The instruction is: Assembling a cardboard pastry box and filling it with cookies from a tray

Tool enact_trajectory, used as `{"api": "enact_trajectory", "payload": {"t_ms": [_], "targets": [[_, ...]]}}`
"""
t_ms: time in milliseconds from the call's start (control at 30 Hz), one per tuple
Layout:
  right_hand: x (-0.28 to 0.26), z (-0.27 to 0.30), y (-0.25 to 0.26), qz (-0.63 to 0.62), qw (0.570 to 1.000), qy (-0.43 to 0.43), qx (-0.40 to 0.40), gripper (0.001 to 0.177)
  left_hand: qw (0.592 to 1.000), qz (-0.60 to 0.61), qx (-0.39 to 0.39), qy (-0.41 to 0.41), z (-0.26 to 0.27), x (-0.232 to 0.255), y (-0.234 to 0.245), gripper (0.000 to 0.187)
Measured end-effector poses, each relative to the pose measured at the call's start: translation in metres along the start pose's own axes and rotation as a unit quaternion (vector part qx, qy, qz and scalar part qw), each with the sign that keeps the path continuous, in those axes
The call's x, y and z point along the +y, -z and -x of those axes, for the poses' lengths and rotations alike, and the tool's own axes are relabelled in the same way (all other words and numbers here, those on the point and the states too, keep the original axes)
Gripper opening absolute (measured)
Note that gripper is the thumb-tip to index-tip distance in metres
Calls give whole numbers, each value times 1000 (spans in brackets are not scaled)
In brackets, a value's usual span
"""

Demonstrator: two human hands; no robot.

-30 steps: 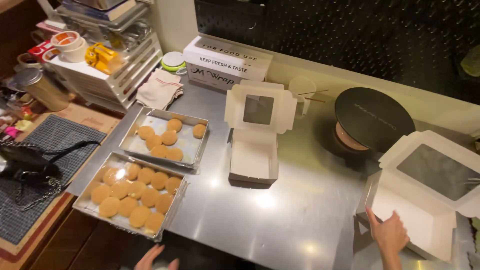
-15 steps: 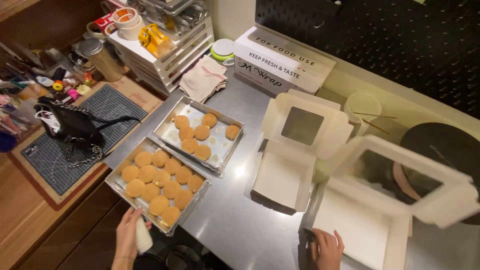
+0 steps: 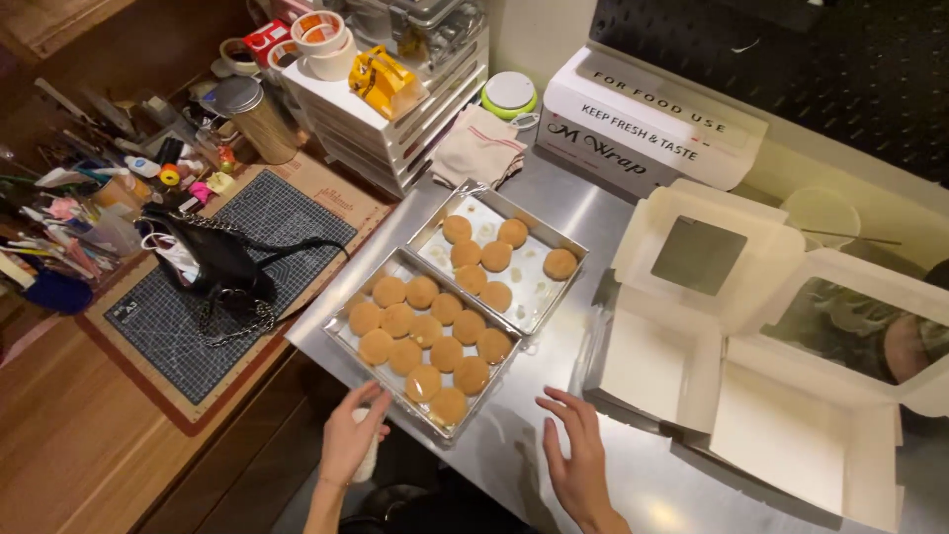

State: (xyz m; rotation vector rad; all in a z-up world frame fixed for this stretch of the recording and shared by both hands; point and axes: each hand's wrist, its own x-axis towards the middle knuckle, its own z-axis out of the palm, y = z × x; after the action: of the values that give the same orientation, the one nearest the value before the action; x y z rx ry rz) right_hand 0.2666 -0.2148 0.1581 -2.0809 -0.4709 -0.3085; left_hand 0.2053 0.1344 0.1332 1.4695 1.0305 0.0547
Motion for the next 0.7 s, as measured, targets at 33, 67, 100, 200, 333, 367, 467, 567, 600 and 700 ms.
{"api": "enact_trajectory", "payload": {"t_ms": [33,67,100,200,333,367,467,567,600,700], "targets": [[-28,-20,-15,-63,995,-59,-45,31,992,-100,37,-66,8,29,10,56],[-53,-36,-17,-63,995,-62,-43,31,992,-102,35,-66,28,57,6,56],[-78,-51,-21,-131,981,-115,-86,34,995,25,-10,-93,47,87,3,59],[-148,-76,-19,-253,952,-113,-132,43,948,264,-131,-123,108,155,-22,61],[-191,-76,14,-227,971,-56,-44,74,842,377,-317,-220,170,190,-69,70],[-189,-76,23,-215,974,-58,-29,74,836,377,-335,-215,176,196,-76,70],[-178,-73,56,-121,988,-49,89,58,841,235,-380,-306,187,206,-97,76],[-164,-65,110,-57,985,-89,136,59,827,98,-335,-440,178,217,-117,65],[-162,-63,135,-38,992,-90,85,61,767,13,-386,-513,180,231,-121,50],[-149,-47,193,-39,995,-92,14,58,634,-78,-478,-603,188,248,-145,27]]}}
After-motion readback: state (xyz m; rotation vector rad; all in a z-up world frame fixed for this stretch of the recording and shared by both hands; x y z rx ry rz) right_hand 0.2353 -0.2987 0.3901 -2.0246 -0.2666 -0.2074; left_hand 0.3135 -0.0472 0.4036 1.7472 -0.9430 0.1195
